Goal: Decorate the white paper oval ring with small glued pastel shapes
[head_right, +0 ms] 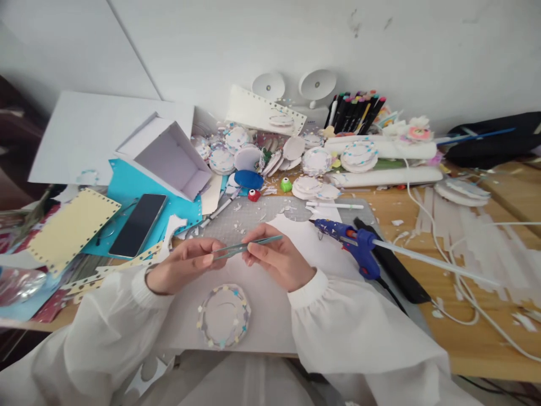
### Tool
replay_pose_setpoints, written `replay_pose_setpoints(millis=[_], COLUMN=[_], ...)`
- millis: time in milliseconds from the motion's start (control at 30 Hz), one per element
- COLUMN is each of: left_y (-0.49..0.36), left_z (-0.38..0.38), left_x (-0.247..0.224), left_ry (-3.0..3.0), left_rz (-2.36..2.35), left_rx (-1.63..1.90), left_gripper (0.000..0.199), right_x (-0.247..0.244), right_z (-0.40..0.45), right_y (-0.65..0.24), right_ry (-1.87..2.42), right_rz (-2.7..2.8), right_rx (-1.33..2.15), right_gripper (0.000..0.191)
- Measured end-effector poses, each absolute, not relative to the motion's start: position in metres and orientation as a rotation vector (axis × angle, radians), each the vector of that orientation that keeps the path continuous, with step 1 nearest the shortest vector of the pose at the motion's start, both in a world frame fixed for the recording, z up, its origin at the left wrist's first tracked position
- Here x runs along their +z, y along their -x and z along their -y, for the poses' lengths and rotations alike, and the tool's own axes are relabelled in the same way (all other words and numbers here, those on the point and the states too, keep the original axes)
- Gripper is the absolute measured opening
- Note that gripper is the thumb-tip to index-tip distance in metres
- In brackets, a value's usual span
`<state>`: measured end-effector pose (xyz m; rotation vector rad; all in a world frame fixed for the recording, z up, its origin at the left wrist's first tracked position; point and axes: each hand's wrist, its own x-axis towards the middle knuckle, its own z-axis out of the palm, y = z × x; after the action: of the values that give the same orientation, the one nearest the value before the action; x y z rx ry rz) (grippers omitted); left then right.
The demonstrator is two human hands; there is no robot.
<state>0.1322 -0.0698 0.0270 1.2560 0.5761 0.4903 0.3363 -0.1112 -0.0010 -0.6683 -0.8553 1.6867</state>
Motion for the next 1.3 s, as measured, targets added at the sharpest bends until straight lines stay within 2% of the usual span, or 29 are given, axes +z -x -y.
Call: replay_pose_setpoints(millis=[267, 433, 667, 800, 867, 967, 1167, 1300], left_y=[-0.125, -0.102, -0.066, -0.067, -0.072, -0.078, -0.078, -0.075], left_z=[0.085, 0.09, 0.063, 0.019, -0.007, -0.042, -0.047, -0.013], left_x=[0.041, 0.046, 0.048, 0.049, 0.046, 0.039, 0.043, 0.04], left_ry=[-1.201, -1.093, -1.531, -1.632, -1.592, -1.463, -1.402, -1.456], left_rz=[-0.581, -0.603, -1.303, -1.58, -1.616, -1.621, -1.471, -1.252], left_rx=[0.468, 0.635, 0.973, 1.341, 1.502, 1.511, 1.578, 1.565], left_gripper=[0.032, 0.032, 0.043, 0.031, 0.045, 0.065, 0.036, 0.032], right_x=[-0.001, 0.005, 0.007, 0.003, 0.001, 0.001, 0.003, 0.002], right_z=[0.119, 0.111, 0.105, 0.106, 0.106, 0.105, 0.106, 0.109], right_y=[-0.325, -0.345, -0.346, -0.34, -0.34, -0.341, -0.34, -0.337], right_ry=[0.549, 0.586, 0.605, 0.624, 0.636, 0.648, 0.669, 0.692], right_rz=[0.844, 0.571, 0.416, 0.422, 0.43, 0.453, 0.496, 0.572], right_rx=[1.647, 1.458, 1.513, 1.519, 1.51, 1.494, 1.446, 1.346], right_gripper=[0.014, 0.018, 0.026, 0.025, 0.025, 0.023, 0.019, 0.016])
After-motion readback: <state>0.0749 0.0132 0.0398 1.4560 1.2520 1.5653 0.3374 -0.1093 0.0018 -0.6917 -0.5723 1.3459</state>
